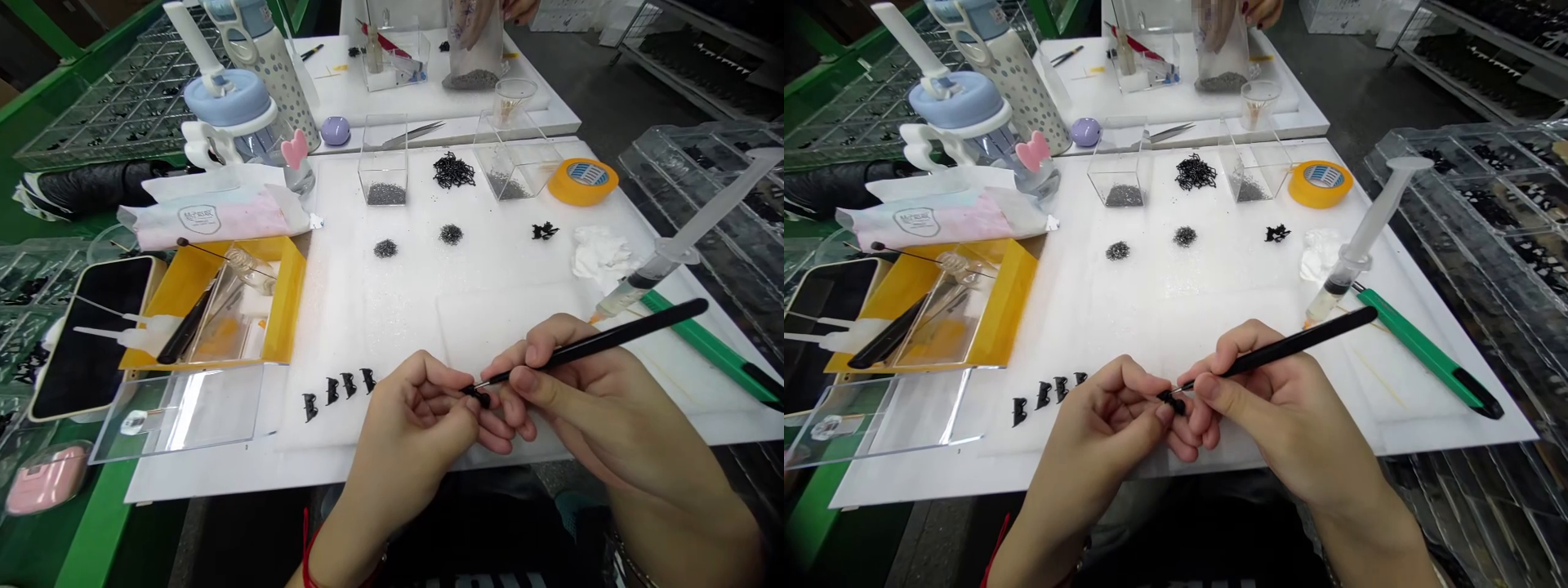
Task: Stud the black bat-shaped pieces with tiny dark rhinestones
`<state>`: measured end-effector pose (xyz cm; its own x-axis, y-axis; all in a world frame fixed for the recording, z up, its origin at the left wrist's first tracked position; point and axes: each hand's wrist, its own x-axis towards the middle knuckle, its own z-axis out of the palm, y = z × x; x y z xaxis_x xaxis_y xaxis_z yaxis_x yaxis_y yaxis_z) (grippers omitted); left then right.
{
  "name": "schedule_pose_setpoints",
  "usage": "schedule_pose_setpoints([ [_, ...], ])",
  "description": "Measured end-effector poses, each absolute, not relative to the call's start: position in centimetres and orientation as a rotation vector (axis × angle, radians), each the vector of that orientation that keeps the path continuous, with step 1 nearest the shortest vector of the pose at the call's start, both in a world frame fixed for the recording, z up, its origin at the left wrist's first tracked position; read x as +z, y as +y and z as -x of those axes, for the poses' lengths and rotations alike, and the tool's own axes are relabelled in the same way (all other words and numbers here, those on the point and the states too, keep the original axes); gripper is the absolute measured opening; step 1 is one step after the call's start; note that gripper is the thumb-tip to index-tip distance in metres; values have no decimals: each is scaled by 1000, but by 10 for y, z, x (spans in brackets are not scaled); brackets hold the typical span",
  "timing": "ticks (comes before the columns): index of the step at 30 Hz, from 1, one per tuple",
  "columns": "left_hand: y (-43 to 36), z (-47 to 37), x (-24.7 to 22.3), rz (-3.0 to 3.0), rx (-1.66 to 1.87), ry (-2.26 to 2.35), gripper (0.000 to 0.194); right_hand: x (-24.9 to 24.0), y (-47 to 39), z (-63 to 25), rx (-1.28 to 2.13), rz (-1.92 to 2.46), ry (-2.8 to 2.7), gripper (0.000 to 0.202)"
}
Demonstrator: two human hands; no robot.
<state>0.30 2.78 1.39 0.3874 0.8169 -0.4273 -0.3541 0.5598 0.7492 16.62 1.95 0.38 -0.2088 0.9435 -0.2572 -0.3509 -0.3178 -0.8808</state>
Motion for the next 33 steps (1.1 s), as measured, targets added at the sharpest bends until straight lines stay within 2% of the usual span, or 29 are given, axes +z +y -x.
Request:
schedule_pose_setpoints([
  [26,28,-3,14,-600,791,927,17,0,18,-165,1746,1029,-809,17],
  [31,24,-5,4,-496,838,883,26,-7,15,-164,1743,994,-846,15],
  [33,23,-7,0,-482,865,883,32,-13,11,-164,1582,1059,-950,19],
])
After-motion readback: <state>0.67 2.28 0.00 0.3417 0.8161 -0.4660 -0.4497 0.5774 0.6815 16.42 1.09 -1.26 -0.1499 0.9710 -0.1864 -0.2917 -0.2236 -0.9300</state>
